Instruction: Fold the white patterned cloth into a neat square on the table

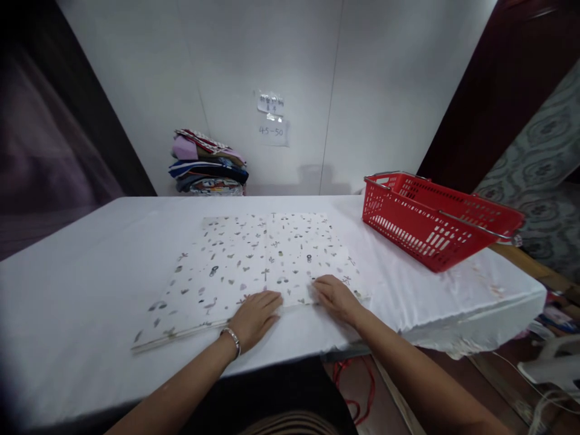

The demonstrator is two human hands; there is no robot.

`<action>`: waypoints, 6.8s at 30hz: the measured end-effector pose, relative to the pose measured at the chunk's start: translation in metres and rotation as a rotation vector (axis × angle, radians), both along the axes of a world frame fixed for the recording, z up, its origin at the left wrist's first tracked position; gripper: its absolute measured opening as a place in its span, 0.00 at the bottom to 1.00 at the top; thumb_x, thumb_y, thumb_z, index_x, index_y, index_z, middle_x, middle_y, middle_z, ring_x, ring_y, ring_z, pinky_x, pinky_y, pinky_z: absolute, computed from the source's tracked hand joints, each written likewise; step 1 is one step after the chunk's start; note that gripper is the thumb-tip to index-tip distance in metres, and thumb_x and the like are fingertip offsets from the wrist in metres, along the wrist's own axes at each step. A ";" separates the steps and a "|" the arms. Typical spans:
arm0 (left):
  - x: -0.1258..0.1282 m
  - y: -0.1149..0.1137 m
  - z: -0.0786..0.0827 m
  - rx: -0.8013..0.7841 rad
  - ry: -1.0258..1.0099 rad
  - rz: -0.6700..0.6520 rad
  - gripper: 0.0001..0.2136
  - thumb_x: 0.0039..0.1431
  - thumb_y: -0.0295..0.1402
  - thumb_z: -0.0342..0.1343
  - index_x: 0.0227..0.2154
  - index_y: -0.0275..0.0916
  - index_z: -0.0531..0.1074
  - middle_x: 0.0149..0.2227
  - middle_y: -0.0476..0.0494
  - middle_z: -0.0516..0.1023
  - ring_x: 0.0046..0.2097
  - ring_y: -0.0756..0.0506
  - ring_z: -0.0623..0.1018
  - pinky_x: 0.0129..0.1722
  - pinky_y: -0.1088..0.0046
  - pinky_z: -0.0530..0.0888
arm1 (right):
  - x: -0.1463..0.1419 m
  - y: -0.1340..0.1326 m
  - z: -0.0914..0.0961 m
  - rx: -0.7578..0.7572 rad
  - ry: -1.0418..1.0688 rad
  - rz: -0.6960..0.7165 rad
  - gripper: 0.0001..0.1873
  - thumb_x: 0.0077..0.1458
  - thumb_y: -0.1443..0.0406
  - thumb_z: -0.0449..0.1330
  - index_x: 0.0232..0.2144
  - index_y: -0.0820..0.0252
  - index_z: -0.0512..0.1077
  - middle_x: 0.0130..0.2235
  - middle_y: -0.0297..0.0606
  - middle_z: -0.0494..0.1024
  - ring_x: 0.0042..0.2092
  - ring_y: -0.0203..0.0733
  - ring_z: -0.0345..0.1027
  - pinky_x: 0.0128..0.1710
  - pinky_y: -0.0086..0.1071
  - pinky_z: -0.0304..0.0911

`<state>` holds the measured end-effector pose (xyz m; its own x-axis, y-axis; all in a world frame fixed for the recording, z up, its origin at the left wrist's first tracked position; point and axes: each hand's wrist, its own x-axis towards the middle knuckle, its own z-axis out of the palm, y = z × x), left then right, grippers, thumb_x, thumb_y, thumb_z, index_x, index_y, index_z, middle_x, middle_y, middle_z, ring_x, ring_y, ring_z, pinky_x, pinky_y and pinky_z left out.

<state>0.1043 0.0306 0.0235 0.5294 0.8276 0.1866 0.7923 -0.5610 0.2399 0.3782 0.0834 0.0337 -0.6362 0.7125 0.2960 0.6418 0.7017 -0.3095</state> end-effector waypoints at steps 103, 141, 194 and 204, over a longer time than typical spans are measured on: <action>-0.214 0.284 -0.015 -0.221 0.199 0.885 0.37 0.54 0.58 0.30 0.62 0.41 0.48 0.65 0.45 0.42 0.65 0.34 0.42 0.58 0.44 0.46 | -0.196 0.332 -0.017 -0.243 -0.368 -0.087 0.41 0.55 0.41 0.29 0.63 0.56 0.42 0.66 0.39 0.34 0.65 0.47 0.24 0.60 0.47 0.26; -0.200 0.245 0.018 -0.228 0.095 0.831 0.36 0.56 0.56 0.31 0.63 0.41 0.45 0.65 0.43 0.40 0.65 0.39 0.42 0.59 0.48 0.46 | 0.016 0.192 -0.035 -0.053 -0.415 -0.461 0.33 0.58 0.49 0.37 0.62 0.55 0.48 0.65 0.38 0.46 0.65 0.47 0.33 0.61 0.49 0.36; -0.067 -0.035 -0.001 0.112 -0.169 0.349 0.08 0.59 0.32 0.50 0.33 0.40 0.74 0.34 0.46 0.73 0.39 0.47 0.68 0.40 0.67 0.65 | -0.097 -0.007 -0.025 0.117 0.124 0.155 0.11 0.57 0.65 0.53 0.38 0.56 0.75 0.39 0.41 0.75 0.41 0.44 0.65 0.41 0.39 0.61; -0.064 -0.030 -0.006 0.082 -0.199 0.397 0.07 0.57 0.34 0.53 0.34 0.42 0.75 0.34 0.46 0.73 0.39 0.47 0.69 0.40 0.67 0.64 | -0.101 -0.006 -0.022 0.069 0.092 0.138 0.12 0.57 0.64 0.52 0.37 0.56 0.76 0.37 0.41 0.74 0.39 0.44 0.64 0.40 0.39 0.60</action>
<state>0.0401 0.0010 0.0178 0.1209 0.9376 0.3260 0.8931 -0.2461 0.3765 0.2775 0.0772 0.0115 -0.6941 0.5964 0.4031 0.5092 0.8026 -0.3106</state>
